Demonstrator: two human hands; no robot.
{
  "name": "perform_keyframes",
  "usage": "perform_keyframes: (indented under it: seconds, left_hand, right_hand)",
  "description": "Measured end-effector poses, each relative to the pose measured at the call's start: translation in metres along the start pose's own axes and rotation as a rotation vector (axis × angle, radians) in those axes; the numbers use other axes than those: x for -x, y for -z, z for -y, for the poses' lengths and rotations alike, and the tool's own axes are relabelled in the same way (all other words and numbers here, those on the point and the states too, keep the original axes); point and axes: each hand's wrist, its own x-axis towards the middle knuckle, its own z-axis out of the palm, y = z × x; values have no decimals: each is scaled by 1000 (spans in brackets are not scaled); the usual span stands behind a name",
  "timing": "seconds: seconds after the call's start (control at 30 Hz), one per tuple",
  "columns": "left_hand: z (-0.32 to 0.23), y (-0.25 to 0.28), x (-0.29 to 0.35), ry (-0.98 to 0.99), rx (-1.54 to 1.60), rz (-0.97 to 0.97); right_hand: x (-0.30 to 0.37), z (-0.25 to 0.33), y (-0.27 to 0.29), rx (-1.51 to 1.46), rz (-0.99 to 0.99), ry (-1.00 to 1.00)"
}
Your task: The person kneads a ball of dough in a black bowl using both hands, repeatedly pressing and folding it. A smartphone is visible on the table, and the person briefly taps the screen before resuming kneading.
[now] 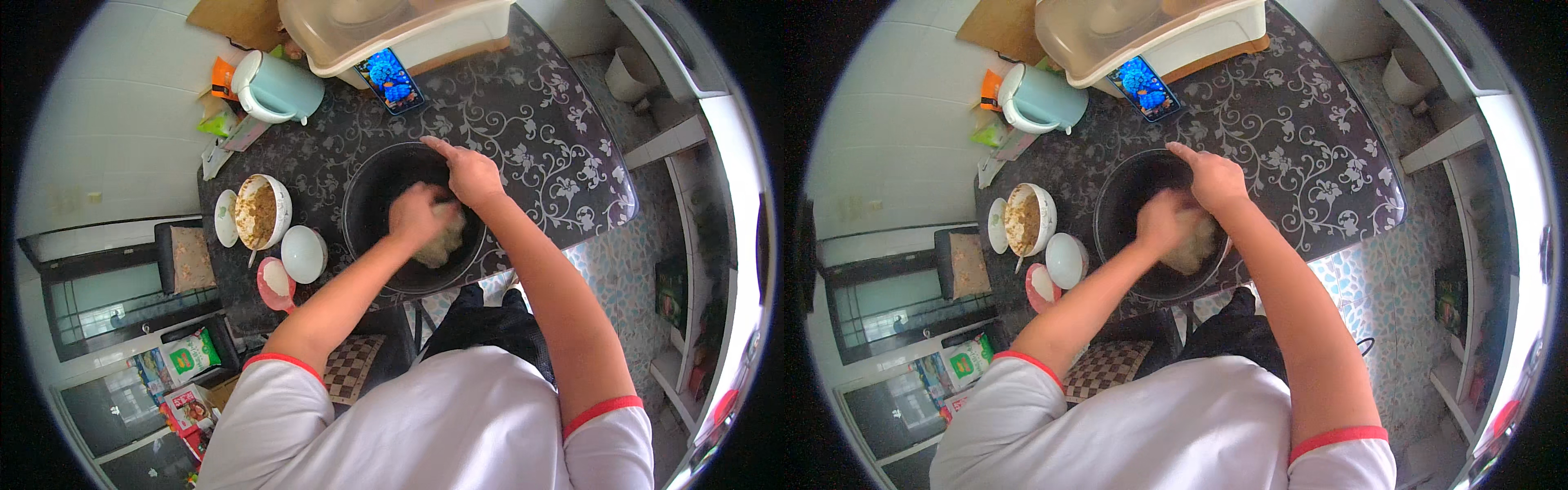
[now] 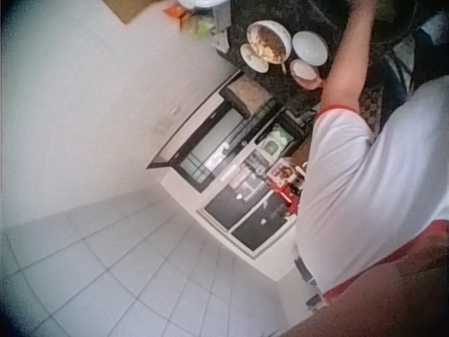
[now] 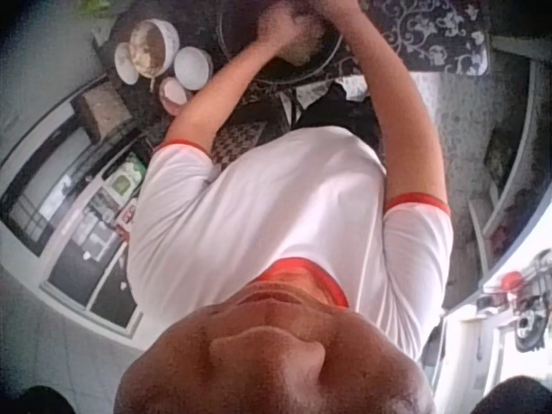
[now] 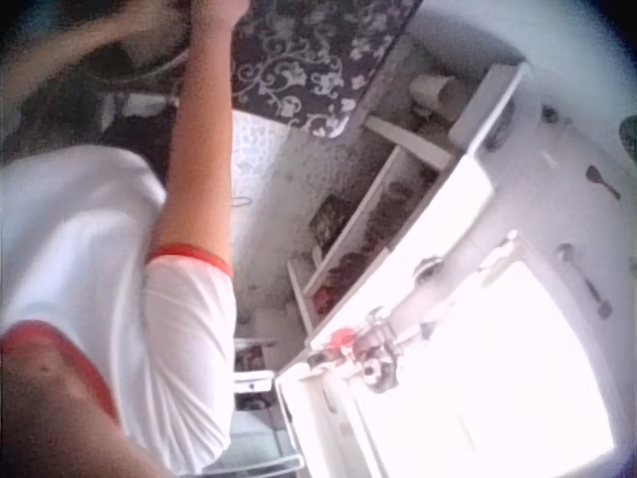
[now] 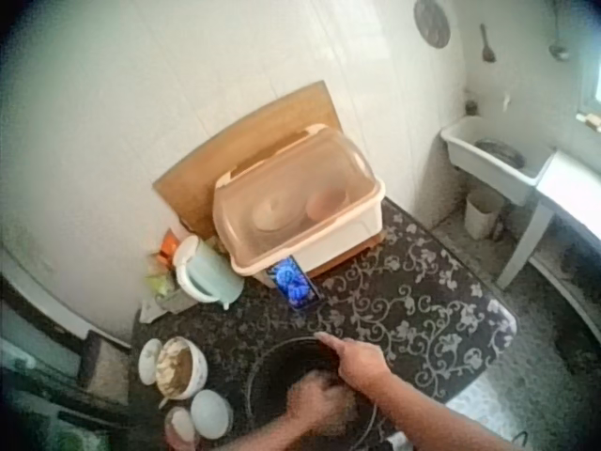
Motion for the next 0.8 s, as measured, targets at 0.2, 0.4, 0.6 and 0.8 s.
perform_keyframes:
  seconds: [0.2, 0.4, 0.6, 0.8]
  left_hand:
    - [-11, -37, 5, -215, -262, -72]
    - [22, -65, -41, -80, -210, -149]
    - [39, -68, -70, -5, -330, 2]
    - [70, -77, -83, 9, -215, 105]
  right_hand:
    - [1, 2, 0, -16, -10, 10]
    - [6, 0, -2, -43, -48, 64]
    - [5, -6, -4, -56, -90, 74]
    - [0, 1, 2, -42, -16, 42]
